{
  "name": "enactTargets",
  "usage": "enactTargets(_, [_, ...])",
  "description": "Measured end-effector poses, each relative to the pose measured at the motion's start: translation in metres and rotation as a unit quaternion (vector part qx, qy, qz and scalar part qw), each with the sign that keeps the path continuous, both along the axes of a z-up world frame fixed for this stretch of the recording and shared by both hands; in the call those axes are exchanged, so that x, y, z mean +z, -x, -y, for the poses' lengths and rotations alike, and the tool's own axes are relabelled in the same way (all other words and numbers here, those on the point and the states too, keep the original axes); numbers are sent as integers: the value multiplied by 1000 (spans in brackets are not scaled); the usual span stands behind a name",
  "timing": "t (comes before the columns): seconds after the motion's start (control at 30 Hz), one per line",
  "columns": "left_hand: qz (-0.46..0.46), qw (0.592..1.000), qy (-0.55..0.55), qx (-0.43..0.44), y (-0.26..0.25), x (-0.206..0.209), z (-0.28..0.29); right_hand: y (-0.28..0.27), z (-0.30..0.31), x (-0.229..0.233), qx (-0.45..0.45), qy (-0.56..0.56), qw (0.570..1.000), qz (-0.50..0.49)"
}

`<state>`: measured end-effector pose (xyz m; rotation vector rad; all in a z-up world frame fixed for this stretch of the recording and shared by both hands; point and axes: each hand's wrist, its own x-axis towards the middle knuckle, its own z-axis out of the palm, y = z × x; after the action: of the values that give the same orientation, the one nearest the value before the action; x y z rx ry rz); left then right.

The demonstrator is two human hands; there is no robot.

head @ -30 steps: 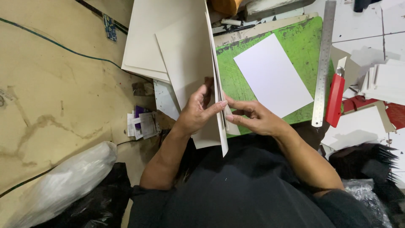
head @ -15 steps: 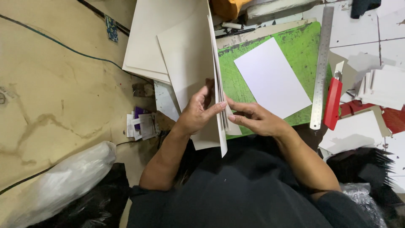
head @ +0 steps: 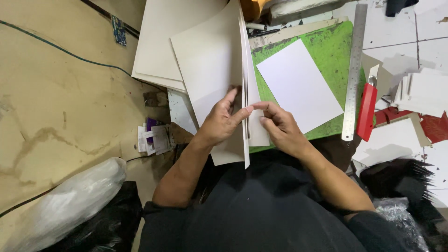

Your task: Cutting paper sheets using a utility knife and a metal ruler on a cutting mat

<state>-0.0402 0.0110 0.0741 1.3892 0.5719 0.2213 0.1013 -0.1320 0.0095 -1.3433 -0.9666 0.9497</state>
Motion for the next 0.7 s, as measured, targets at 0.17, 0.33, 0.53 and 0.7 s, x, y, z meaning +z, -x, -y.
enactTargets(0.17, [-62,998,-10,-9,2,-5,-7,-5,1,-17,12,-34,998,-59])
enactTargets(0.33, [-80,997,1,-9,3,-6,-9,-10,3,-41,36,-46,993,-103])
enactTargets(0.53, [-76,997,2,-16,0,-2,-10,-11,4,-52,37,-32,990,-129])
enactTargets(0.7, [-78,997,-1,-24,2,-5,-13,-7,4,-41,50,-37,988,-143])
